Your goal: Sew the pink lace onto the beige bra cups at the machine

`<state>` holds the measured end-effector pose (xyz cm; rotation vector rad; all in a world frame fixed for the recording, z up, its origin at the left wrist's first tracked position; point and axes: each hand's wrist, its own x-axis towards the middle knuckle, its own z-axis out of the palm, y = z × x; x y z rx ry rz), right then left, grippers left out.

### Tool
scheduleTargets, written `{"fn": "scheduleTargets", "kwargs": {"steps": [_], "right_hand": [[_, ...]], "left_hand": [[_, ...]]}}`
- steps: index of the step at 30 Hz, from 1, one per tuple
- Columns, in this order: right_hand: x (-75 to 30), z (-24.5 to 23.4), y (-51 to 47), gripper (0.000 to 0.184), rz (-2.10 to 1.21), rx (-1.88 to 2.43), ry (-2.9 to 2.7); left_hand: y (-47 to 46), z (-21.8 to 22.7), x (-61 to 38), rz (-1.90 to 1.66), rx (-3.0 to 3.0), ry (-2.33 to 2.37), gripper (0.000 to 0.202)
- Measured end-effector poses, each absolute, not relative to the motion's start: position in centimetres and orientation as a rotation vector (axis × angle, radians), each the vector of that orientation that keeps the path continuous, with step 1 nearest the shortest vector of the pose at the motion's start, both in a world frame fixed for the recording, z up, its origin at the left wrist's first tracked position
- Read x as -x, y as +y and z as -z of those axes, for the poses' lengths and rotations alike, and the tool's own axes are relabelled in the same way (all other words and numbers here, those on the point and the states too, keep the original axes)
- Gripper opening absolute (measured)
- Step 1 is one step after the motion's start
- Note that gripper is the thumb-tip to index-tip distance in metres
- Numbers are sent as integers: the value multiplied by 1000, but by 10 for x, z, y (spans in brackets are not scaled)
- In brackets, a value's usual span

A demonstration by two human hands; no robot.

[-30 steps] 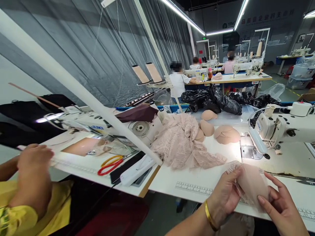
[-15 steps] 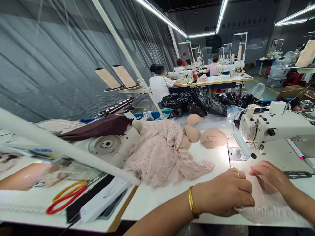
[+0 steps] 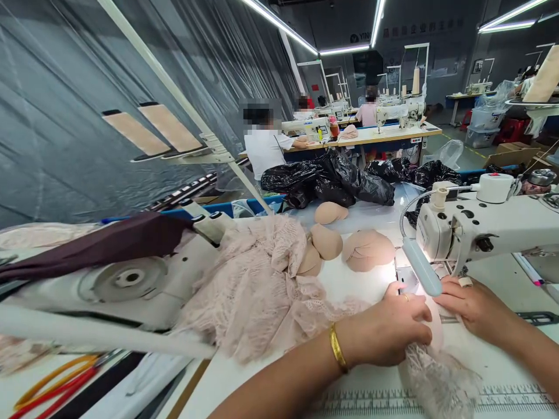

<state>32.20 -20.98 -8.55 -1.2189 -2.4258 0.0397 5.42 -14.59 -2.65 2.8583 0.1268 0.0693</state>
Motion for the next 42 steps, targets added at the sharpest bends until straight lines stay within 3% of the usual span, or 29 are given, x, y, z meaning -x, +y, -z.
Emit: {"fn": "scheduleTargets", "kwargs": {"steps": [5, 11, 26, 38, 42], "right_hand": [[-315, 74, -206, 38, -46, 1249, -2399], [-316, 78, -205, 35, 20, 1273, -2417], [-319, 81, -205, 36, 86, 1274, -2416], [-326, 88, -207, 48, 37, 1200, -2451], [-320, 77, -213, 41, -48, 1104, -2510]], "left_hand": [[-140, 26, -54, -82, -2836, 170, 34], [-136, 26, -54, -94, -2834, 178, 34], [-133, 28, -55, -48, -2846, 212, 33], [-115, 28, -58, -177, -2915, 238, 30], [-112, 29, -59, -236, -2952, 206, 25]]}}
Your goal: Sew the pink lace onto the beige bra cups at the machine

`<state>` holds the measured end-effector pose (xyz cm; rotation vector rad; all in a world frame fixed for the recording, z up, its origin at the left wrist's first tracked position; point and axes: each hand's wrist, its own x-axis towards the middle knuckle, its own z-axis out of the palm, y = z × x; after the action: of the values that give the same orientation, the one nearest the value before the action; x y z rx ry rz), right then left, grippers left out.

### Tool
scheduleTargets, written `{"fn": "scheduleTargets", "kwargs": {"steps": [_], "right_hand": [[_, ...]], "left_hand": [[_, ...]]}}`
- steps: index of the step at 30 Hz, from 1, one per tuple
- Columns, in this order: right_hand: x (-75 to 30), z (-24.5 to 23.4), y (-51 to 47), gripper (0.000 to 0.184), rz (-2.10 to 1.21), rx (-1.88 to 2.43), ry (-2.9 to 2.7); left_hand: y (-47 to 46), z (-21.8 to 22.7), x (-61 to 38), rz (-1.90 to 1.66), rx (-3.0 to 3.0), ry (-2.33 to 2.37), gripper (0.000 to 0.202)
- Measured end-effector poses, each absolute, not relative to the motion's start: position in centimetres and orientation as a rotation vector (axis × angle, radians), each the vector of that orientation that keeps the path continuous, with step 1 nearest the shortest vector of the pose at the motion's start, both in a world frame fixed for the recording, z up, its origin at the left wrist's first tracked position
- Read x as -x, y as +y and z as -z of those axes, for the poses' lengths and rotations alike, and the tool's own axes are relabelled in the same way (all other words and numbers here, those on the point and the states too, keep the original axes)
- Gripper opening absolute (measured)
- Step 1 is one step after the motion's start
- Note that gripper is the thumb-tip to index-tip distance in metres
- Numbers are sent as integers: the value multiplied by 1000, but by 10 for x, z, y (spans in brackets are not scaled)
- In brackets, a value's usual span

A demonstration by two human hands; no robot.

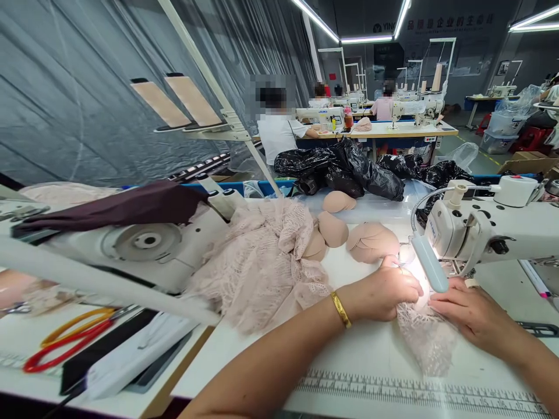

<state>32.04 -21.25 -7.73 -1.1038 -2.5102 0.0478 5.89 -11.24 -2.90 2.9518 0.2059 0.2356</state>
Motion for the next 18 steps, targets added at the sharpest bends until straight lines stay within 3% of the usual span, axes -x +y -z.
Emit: {"fn": "scheduleTargets", "kwargs": {"steps": [12, 18], "right_hand": [[-315, 67, -217, 26, -110, 1036, -2491], [-319, 73, -218, 30, -99, 1162, -2478]], "left_hand": [[-109, 52, -66, -444, -3114, 242, 24], [-110, 59, -69, -535, -3236, 187, 25]]}}
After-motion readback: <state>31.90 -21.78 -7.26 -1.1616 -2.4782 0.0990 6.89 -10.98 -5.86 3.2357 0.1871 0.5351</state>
